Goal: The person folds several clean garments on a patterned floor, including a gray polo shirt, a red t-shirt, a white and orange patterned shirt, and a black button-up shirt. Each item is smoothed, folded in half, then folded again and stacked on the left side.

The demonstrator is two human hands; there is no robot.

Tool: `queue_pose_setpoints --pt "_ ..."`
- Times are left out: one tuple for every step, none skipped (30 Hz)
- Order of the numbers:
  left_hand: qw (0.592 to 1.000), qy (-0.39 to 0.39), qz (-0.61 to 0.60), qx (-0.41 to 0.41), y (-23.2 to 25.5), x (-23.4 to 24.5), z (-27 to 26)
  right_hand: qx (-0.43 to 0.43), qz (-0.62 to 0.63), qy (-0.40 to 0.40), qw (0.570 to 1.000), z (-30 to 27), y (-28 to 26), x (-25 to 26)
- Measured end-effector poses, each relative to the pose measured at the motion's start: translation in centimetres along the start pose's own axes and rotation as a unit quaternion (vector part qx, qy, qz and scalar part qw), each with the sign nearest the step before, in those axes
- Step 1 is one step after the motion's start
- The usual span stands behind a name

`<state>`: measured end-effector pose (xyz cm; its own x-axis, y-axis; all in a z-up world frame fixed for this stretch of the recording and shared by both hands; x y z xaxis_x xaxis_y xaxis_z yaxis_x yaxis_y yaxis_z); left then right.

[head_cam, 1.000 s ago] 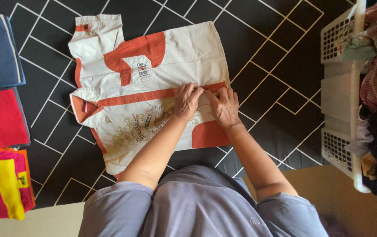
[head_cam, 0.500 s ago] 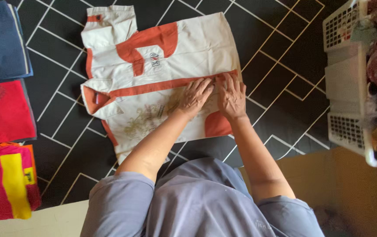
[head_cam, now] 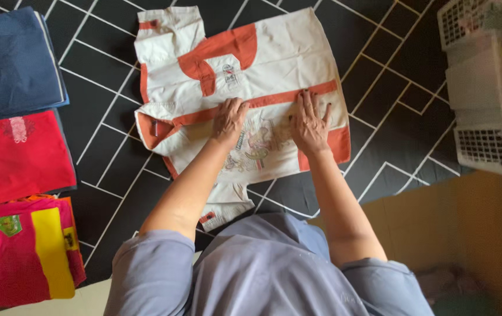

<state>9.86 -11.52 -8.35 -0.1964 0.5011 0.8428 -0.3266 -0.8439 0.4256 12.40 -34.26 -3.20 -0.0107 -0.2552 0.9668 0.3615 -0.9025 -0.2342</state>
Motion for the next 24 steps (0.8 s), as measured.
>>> queue_pose_setpoints --pt "1.000 -0.004 -0.006 0.017 -0.8 0.1 0.3 -0.013 0.010 0.008 1.000 0.6 -0.2 0.1" --pt "0.999 -0.010 -0.013 0.033 -1.5 0.3 0.1 -0.029 0.020 0.012 0.999 0.7 -0.6 0.1" --pt "0.999 -0.016 -0.020 0.048 -2.1 0.4 0.0 -0.046 0.030 0.017 0.998 0.8 -1.2 0.0" --pt "0.998 -0.020 -0.026 0.062 -2.8 0.4 0.5 -0.024 0.090 0.050 0.994 1.3 -2.1 0.0" --pt "0.996 -0.025 -0.045 0.077 -3.3 0.5 1.0 -0.003 0.148 0.082 0.986 1.7 -3.0 0.0" --pt "0.993 -0.031 -0.066 0.093 -3.5 0.4 1.2 0.018 0.206 0.113 0.972 1.6 -4.0 -0.2" --pt "0.990 -0.037 -0.086 0.109 -3.6 0.2 1.3 0.020 0.225 0.093 0.970 1.6 -5.2 -1.0" --pt "0.991 -0.037 -0.082 0.099 -3.5 0.3 1.6 0.023 0.245 0.075 0.966 1.8 -6.5 -2.0" --pt "0.992 -0.036 -0.077 0.089 -3.3 0.3 1.8 0.026 0.265 0.057 0.962 2.0 -7.5 -2.8" --pt "0.994 -0.035 -0.072 0.080 -3.0 0.3 2.0 0.038 0.234 0.065 0.969 2.0 -8.1 -3.1" --pt "0.994 -0.027 -0.069 0.083 -2.8 0.4 2.2 0.049 0.203 0.074 0.975 2.1 -8.6 -3.3" --pt "0.994 -0.019 -0.065 0.087 -2.7 0.4 2.4 0.061 0.174 0.082 0.980 2.3 -9.0 -3.5" --pt "0.994 -0.012 -0.061 0.090 -2.7 0.4 2.5 0.060 0.174 0.083 0.979 2.5 -9.1 -3.6" --pt "0.994 -0.004 -0.061 0.093 -2.6 0.4 2.5 0.058 0.174 0.083 0.979 2.6 -9.1 -3.7" --pt "0.993 0.005 -0.061 0.096 -2.6 0.3 2.5 0.056 0.174 0.084 0.980 2.6 -9.1 -3.7" --pt "0.993 0.013 -0.063 0.099 -2.4 0.2 2.6 0.065 0.165 0.083 0.981 2.6 -9.0 -3.6" --pt "0.992 0.012 -0.060 0.106 -2.4 -0.1 2.6 0.074 0.156 0.082 0.982 2.5 -8.9 -3.6" --pt "0.992 0.015 -0.055 0.114 -2.5 -0.2 2.7 0.085 0.147 0.083 0.982 2.7 -8.9 -3.6" --pt "0.991 0.017 -0.050 0.121 -2.6 -0.4 2.9 0.084 0.140 0.081 0.983 2.8 -8.9 -3.6" --pt "0.989 0.015 -0.055 0.133 -2.8 -0.5 2.9 0.083 0.134 0.078 0.984 2.9 -8.9 -3.8" --pt "0.988 0.014 -0.060 0.145 -3.0 -0.6 3.0 0.082 0.129 0.075 0.985 2.9 -8.9 -3.9" --pt "0.986 0.012 -0.065 0.156 -3.1 -0.7 3.0 0.087 0.133 0.079 0.984 2.8 -8.8 -4.0" --pt "0.984 0.003 -0.072 0.163 -3.2 -0.9 3.0 0.091 0.138 0.084 0.983 2.8 -8.7 -4.0" --pt "0.983 -0.006 -0.078 0.169 -3.2 -1.0 3.0 0.095 0.142 0.090 0.981 2.7 -8.6 -4.0"
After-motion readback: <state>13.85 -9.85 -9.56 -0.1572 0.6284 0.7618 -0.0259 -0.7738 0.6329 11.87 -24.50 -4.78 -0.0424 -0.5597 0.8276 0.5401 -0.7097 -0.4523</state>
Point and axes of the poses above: each hand's wrist, its own z-axis towards the middle knuckle, its own x-axis out of the back of the hand, y = z × x, the point moved 5 cm from there along z, towards the middle knuckle, and after that the axes turned 1 degree about x, right-handed, at the moved point
